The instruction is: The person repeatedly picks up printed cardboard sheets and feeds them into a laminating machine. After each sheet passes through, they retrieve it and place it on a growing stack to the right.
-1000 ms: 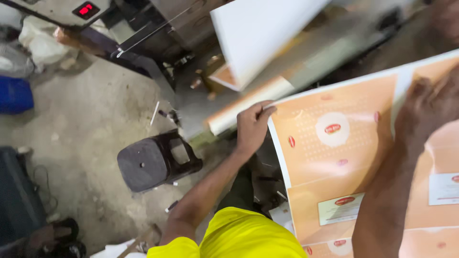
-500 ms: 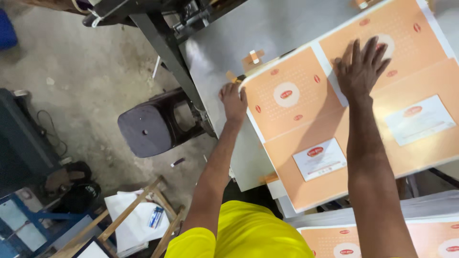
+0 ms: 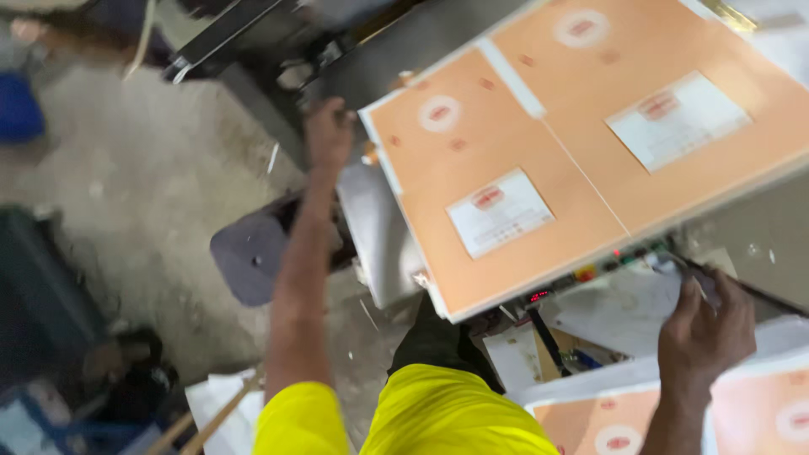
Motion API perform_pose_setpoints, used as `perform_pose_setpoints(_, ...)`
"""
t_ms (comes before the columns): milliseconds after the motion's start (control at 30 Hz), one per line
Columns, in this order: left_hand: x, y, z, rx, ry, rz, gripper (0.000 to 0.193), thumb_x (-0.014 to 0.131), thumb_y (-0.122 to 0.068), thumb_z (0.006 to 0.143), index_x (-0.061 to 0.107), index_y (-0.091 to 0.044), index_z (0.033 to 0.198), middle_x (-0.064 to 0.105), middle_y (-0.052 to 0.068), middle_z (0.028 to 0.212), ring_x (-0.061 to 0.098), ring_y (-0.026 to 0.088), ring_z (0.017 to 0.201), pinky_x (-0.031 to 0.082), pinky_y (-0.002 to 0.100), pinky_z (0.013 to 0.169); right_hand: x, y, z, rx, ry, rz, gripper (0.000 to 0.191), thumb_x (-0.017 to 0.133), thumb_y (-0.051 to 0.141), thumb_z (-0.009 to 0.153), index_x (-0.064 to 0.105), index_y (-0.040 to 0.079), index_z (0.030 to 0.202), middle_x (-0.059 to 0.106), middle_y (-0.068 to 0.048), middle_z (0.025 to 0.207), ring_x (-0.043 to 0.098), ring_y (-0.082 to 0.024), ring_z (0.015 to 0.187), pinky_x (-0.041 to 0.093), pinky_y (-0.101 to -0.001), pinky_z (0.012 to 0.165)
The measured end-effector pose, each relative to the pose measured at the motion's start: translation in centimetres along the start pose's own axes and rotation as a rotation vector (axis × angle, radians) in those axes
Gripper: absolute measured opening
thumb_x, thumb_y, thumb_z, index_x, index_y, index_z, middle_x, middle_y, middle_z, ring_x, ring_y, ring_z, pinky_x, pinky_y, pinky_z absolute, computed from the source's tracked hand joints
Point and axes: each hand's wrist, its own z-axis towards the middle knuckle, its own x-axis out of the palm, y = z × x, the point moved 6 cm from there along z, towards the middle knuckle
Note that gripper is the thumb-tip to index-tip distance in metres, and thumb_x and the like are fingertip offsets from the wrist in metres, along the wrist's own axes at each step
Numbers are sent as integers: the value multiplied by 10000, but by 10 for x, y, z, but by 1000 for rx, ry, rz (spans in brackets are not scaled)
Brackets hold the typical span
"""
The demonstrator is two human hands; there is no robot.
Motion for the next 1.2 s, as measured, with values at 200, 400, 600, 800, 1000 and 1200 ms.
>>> perform_pose_setpoints(200,-107,-206,-114,298,95,-414,93,618,31,1044,651,44,1130,716,163,1170,711,285,1112,534,365,992,-96,-85,-205,66,247,-307,217,695,26,837,720,130,1026,682,-105,1013,639,-340,939,511,-451,826)
perform_pose_setpoints(400,-7,-294,-355,50,463,-646,152,696,20,957,733,4,1103,751,128,1059,706,232,916,532,304,805,-111,-118,-393,-22,414,-274,154,705,63,753,688,117,896,623,-82,873,613,-299,893,451,-442,839)
perform_pose_setpoints(600,88,-308,-562,206,906,-567,685,797,-60,791,505,26,1404,561,212,1310,583,338,1168,499,398,981,-116,-184,-401,393,-7,-194,56,660,130,999,705,128,1033,719,-123,907,687,-350,771,520,-465,679)
perform_pose_setpoints(800,79,-318,-636,530,748,-264,559,751,-93,869,565,26,1383,521,217,1390,503,405,1292,414,482,1076,-130,-188,-394,568,-144,-190,134,676,225,1046,724,103,1019,719,-139,811,684,-364,719,505,-470,636)
perform_pose_setpoints(1000,49,-330,-631,704,487,-296,303,716,-71,846,650,-12,1136,581,212,1316,521,418,1259,398,551,1033,-140,-182,-399,417,-132,50,109,683,170,1027,715,67,1045,711,-159,864,690,-339,765,527,-441,680)
perform_pose_setpoints(1200,27,-371,-578,620,624,-446,170,649,15,874,735,-27,1015,725,164,971,699,360,896,566,445,795,-164,-178,-341,173,-240,-168,398,784,191,965,683,2,1300,681,-220,1253,657,-425,1155,531,-486,1009)
